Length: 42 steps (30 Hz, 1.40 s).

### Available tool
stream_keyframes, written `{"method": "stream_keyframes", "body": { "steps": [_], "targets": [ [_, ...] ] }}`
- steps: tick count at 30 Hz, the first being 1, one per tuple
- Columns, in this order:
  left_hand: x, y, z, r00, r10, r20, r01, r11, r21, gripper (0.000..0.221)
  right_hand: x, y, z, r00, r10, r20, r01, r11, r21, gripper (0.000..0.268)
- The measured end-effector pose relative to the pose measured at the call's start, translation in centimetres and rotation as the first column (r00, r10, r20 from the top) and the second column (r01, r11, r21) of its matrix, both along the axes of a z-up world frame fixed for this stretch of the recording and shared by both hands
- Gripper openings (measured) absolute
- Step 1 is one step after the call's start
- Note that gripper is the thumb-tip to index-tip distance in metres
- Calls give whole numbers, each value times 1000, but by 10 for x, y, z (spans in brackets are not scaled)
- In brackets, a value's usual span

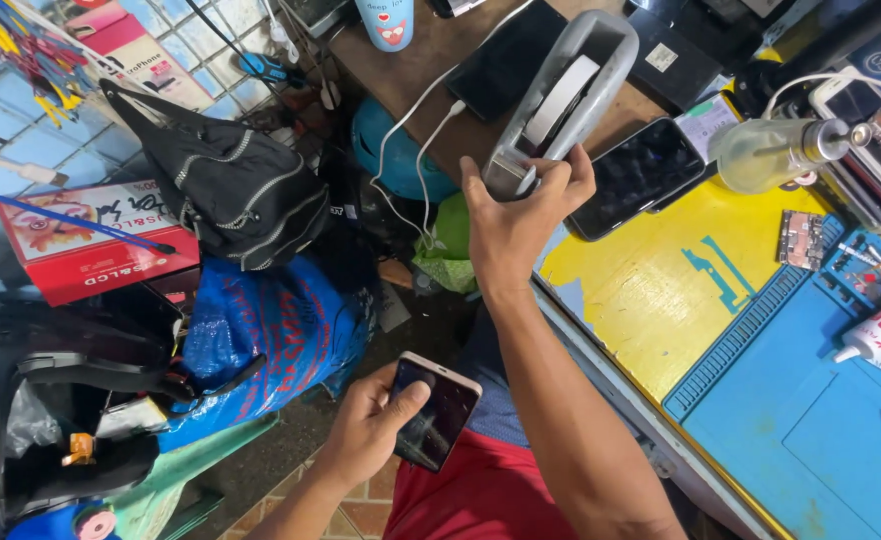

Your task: Testing and diagnosing a smartphone by interacting with the touchscreen and using a SIM ejector tool to access the SIM tray.

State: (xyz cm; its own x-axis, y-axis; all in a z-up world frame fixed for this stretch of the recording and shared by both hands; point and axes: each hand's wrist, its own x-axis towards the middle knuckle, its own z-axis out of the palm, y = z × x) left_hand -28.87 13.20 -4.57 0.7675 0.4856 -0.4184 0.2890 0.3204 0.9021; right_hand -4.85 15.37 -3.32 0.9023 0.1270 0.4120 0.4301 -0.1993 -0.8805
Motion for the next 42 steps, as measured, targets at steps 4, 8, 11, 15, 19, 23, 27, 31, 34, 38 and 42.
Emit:
{"method": "stream_keyframes", "body": {
  "steps": [4,8,11,15,19,23,27,31,34,38,42],
  "targets": [
    [-2,-2,6,993,-95,76,93,995,22,32,6,-12,10,995,-32,93,26,998,59,45],
    [1,-5,7,968,-203,145,212,976,-52,35,16,-35,21,995,16,96,-21,999,49,39],
    [7,-6,6,955,-239,172,252,966,-55,35,26,-51,27,992,9,123,-13,1000,28,41],
    [19,-8,7,955,-258,144,264,964,-19,39,34,-71,41,981,39,189,-54,996,75,37],
    [36,-8,14,966,-252,65,252,968,0,35,34,-121,60,962,98,254,-115,992,51,36],
    [54,-10,17,954,-299,9,299,952,-68,30,22,-197,58,962,118,248,-98,991,-94,35],
    [76,-15,5,909,-414,44,416,901,-118,28,1,-276,34,977,93,193,-65,987,-145,46],
    [99,-25,-1,849,-527,40,526,850,22,29,-2,-325,7,977,15,215,22,986,-168,47],
    [111,-35,-7,810,-584,-55,586,806,82,34,3,-343,-4,973,-34,229,65,990,-129,48],
    [133,-48,-3,789,-607,-97,611,791,20,26,18,-349,-10,960,23,280,20,988,-151,49],
    [144,-57,-3,776,-623,-94,607,779,-155,20,31,-335,1,937,190,294,-173,981,-83,44]
  ]
}}
